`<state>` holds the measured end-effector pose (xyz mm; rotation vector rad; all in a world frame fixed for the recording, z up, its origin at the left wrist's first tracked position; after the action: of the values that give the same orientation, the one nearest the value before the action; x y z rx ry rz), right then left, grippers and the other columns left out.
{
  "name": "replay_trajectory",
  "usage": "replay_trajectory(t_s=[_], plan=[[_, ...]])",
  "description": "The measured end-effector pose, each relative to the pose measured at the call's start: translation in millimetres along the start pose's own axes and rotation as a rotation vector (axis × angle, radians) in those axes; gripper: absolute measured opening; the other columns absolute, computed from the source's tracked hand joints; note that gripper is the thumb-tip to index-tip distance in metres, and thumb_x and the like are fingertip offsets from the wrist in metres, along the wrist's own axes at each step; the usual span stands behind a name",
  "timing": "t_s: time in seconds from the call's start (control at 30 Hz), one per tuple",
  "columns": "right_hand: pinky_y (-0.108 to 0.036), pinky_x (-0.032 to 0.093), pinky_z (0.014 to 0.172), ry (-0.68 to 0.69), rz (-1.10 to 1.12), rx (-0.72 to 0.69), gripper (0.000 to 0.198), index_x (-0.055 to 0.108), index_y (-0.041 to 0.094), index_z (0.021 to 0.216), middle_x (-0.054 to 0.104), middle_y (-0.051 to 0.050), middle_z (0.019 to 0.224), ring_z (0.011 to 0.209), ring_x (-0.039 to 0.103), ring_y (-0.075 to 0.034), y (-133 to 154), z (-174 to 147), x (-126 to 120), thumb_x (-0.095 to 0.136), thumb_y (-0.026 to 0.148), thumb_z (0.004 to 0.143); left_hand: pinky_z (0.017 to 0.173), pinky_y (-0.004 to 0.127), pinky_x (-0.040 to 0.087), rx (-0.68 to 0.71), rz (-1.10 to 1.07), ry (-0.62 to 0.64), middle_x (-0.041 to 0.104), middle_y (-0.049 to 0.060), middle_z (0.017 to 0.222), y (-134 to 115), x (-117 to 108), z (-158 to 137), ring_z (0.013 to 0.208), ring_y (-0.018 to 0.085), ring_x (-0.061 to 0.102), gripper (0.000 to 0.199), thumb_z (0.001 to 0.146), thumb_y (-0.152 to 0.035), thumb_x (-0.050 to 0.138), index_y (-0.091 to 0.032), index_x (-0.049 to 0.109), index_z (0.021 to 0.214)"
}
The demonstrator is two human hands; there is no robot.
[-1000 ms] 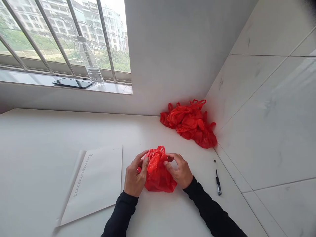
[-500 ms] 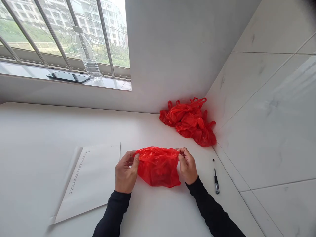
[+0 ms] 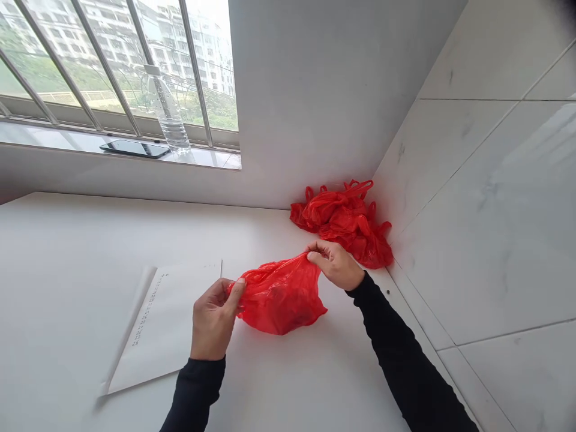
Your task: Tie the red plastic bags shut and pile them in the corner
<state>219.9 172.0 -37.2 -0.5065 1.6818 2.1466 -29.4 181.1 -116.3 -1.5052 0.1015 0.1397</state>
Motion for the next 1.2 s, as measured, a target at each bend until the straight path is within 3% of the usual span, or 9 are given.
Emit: replay_trajectory(t_s=[0.17, 0.3, 0.43, 0.53, 0.7, 0.87, 0.97, 1.1, 1.2], plan=[[-0.025, 0.042, 0.056, 0.229, -0.027, 0.028, 0.029, 0.072, 0.019, 0.093, 0.062, 0.001, 0.069, 0.06, 0.054, -0.013, 8, 0, 19, 0.058, 0.044, 0.09, 0.082, 0.042, 0.053, 0.17, 0.385, -0.151, 0.059, 0.006, 0.102, -30, -21, -13, 0.093, 0.025, 0.06, 0.039, 0.08, -0.054, 0.064, -0.028, 0.069, 0.11], [-0.023, 0.035, 0.049, 0.319, -0.17, 0.0, 0.027, 0.073, 0.02, 0.094, 0.054, 0.005, 0.057, 0.053, 0.048, -0.011, 10, -9, 38, 0.069, 0.044, 0.084, 0.101, 0.048, 0.045, 0.261, 0.388, 0.04, 0.057, 0.006, 0.131, -54, -1, -21, 0.128, 0.029, 0.047, 0.048, 0.087, -0.053, 0.059, -0.037, 0.059, 0.132], [-0.023, 0.035, 0.052, 0.416, -0.186, -0.009, 0.018, 0.068, 0.019, 0.087, 0.055, 0.006, 0.06, 0.055, 0.047, -0.009, 10, -15, 39, 0.067, 0.037, 0.085, 0.084, 0.041, 0.05, 0.14, 0.431, 0.188, 0.067, 0.004, 0.097, -52, 8, -24, 0.098, 0.026, 0.06, 0.033, 0.085, -0.055, 0.062, -0.03, 0.071, 0.104], [-0.024, 0.035, 0.054, 0.36, -0.181, 0.004, 0.016, 0.063, 0.019, 0.087, 0.057, 0.005, 0.064, 0.058, 0.048, -0.01, 11, -14, 20, 0.062, 0.035, 0.088, 0.074, 0.035, 0.05, 0.055, 0.338, 0.157, 0.065, 0.003, 0.086, -43, -6, -23, 0.085, 0.023, 0.061, 0.033, 0.083, -0.057, 0.064, -0.024, 0.067, 0.087], [-0.026, 0.039, 0.06, 0.239, -0.162, 0.03, 0.012, 0.057, 0.019, 0.084, 0.061, 0.003, 0.075, 0.068, 0.054, -0.013, 14, -12, -9, 0.059, 0.03, 0.088, 0.069, 0.029, 0.052, -0.067, 0.078, -0.139, 0.065, 0.003, 0.095, -25, -44, -21, 0.084, 0.02, 0.062, 0.043, 0.076, -0.06, 0.068, -0.023, 0.058, 0.095], [-0.026, 0.042, 0.067, 0.234, -0.121, 0.001, 0.012, 0.056, 0.02, 0.094, 0.063, 0.001, 0.086, 0.075, 0.057, -0.014, 25, -17, -10, 0.061, 0.024, 0.083, 0.069, 0.029, 0.054, 0.008, 0.168, -0.044, 0.06, 0.001, 0.09, -52, -17, -36, 0.092, 0.022, 0.062, 0.059, 0.069, -0.054, 0.077, -0.028, 0.056, 0.118], [-0.025, 0.04, 0.063, 0.32, -0.13, -0.02, 0.034, 0.055, 0.023, 0.112, 0.061, 0.004, 0.082, 0.07, 0.054, -0.013, 30, -22, -4, 0.068, 0.036, 0.084, 0.056, 0.025, 0.049, -0.018, 0.261, 0.001, 0.056, 0.0, 0.078, -67, -2, -47, 0.073, 0.018, 0.057, 0.039, 0.074, -0.056, 0.071, -0.025, 0.064, 0.097], [-0.025, 0.031, 0.057, 0.394, -0.188, -0.106, 0.021, 0.057, 0.02, 0.083, 0.046, 0.006, 0.066, 0.059, 0.04, -0.01, 42, -27, 1, 0.062, 0.04, 0.091, 0.056, 0.023, 0.048, -0.043, 0.204, -0.064, 0.062, 0.001, 0.076, -76, -7, -51, 0.073, 0.018, 0.058, 0.037, 0.077, -0.058, 0.068, -0.022, 0.061, 0.082], [-0.025, 0.034, 0.06, 0.286, -0.14, -0.161, 0.025, 0.054, 0.019, 0.077, 0.048, 0.004, 0.07, 0.064, 0.042, -0.011, 57, -29, -11, 0.053, 0.034, 0.097, 0.059, 0.024, 0.051, -0.127, 0.109, -0.144, 0.064, 0.001, 0.076, -73, -21, -51, 0.071, 0.018, 0.06, 0.037, 0.076, -0.056, 0.069, -0.022, 0.063, 0.089]])
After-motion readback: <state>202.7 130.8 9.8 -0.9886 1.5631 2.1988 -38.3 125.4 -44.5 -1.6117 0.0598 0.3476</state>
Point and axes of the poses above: each hand's wrist, its own z-axis towards the middle knuckle, its own x-axis out of the palm, y = z × x, the point moved 8 cm from there along z, towards the middle knuckle
